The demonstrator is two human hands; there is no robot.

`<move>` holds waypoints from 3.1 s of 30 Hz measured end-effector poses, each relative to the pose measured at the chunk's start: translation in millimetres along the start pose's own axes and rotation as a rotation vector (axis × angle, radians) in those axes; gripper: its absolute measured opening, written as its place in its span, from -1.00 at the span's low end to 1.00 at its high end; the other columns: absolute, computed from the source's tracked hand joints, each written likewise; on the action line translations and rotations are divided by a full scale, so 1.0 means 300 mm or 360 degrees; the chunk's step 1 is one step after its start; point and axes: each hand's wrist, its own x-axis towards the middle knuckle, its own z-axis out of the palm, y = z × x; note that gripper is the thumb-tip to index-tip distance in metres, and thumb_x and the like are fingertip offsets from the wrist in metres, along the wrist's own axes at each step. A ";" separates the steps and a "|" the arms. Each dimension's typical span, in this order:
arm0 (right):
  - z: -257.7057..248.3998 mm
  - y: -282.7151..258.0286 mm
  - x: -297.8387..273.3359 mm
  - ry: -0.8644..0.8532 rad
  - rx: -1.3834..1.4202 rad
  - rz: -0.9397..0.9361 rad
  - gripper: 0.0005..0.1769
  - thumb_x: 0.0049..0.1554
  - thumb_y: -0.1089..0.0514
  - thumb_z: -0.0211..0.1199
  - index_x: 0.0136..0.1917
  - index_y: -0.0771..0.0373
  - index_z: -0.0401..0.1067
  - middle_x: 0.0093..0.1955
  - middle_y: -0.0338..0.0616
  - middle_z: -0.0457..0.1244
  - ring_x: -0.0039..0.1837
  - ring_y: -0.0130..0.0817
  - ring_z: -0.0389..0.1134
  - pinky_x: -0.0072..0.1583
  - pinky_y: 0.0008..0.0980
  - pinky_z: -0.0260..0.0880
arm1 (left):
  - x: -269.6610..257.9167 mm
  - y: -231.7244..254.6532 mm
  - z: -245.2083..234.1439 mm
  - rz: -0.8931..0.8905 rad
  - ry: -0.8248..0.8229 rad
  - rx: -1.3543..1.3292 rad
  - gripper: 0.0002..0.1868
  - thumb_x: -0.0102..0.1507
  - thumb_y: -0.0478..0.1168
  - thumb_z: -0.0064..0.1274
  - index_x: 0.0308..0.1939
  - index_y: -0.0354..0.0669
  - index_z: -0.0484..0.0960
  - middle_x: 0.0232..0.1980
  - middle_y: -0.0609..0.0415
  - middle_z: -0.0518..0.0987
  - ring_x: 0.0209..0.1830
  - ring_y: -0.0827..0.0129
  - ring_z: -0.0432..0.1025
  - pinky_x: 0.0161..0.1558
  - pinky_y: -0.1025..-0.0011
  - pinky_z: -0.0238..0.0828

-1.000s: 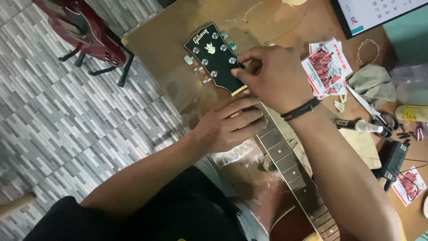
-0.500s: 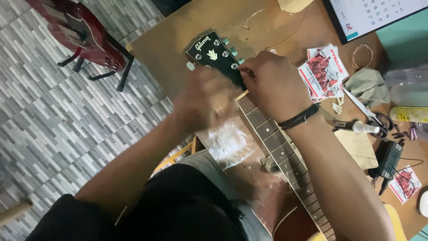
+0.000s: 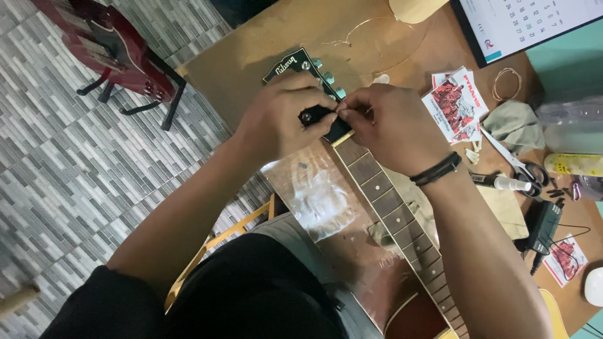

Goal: The person replaces a guitar string by threading it through the tuning peg, winding it, and securing it. They then open a new package of guitar strings to prepare for the next step.

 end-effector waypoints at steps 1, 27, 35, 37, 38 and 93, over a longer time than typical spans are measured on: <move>-0.002 -0.007 0.004 -0.0002 0.0000 0.0001 -0.81 0.20 0.21 0.22 0.05 0.26 0.57 -0.11 0.19 0.38 0.00 0.20 0.47 -0.07 0.04 0.47 | 0.004 0.001 -0.010 -0.0002 0.0000 -0.0001 -0.85 0.27 -0.16 0.29 -0.17 -0.14 0.74 -0.15 -0.03 0.60 -0.11 -0.09 0.55 -0.09 0.20 0.53; 0.062 0.028 0.077 0.0212 0.0222 -0.0026 -0.91 0.23 0.17 0.35 -0.03 0.21 0.61 -0.19 -0.05 0.38 -0.21 -0.27 0.44 -0.19 -0.34 0.36 | -0.008 -0.002 -0.010 -0.0130 0.0242 -0.0124 -0.90 0.22 -0.37 0.27 -0.34 -0.18 0.64 -0.31 0.00 0.49 -0.24 -0.09 0.53 -0.29 0.22 0.49; 0.087 0.088 0.099 0.0198 0.0079 -0.0070 -0.91 0.26 0.17 0.29 -0.03 0.09 0.61 -0.18 -0.29 0.43 -0.18 -0.44 0.39 -0.09 -0.36 0.35 | 0.031 0.024 -0.013 -0.0451 0.0194 -0.0224 -0.86 0.15 -0.37 0.19 -0.46 -0.16 0.55 -0.36 0.13 0.39 -0.43 0.42 0.27 -0.44 0.40 0.11; 0.096 0.107 0.103 0.0264 0.0009 -0.0184 -0.92 0.25 0.16 0.33 0.00 0.13 0.62 -0.03 -0.22 0.45 -0.07 -0.34 0.42 -0.02 -0.30 0.37 | 0.043 0.025 -0.016 -0.0497 0.0160 -0.0203 -0.83 0.14 -0.36 0.21 -0.51 -0.12 0.54 -0.40 0.15 0.40 -0.45 0.44 0.23 -0.46 0.40 0.05; 0.095 0.109 0.102 0.0278 -0.0043 -0.0231 -0.92 0.23 0.17 0.33 -0.01 0.12 0.62 -0.08 -0.19 0.43 -0.11 -0.27 0.40 -0.05 -0.25 0.33 | 0.046 0.025 -0.016 -0.0565 0.0111 -0.0186 -0.83 0.12 -0.33 0.20 -0.52 -0.09 0.53 -0.41 0.16 0.41 -0.46 0.44 0.25 -0.48 0.39 0.07; 0.101 0.141 0.076 0.0477 0.0379 -0.0084 -0.89 0.15 0.31 0.39 -0.01 0.27 0.59 -0.20 -0.04 0.33 -0.27 -0.25 0.41 -0.20 -0.36 0.38 | 0.039 0.033 -0.043 -0.0409 0.0036 -0.0132 -0.97 0.29 -0.29 0.24 -0.22 -0.08 0.77 -0.23 0.01 0.63 -0.23 -0.07 0.59 -0.30 0.27 0.57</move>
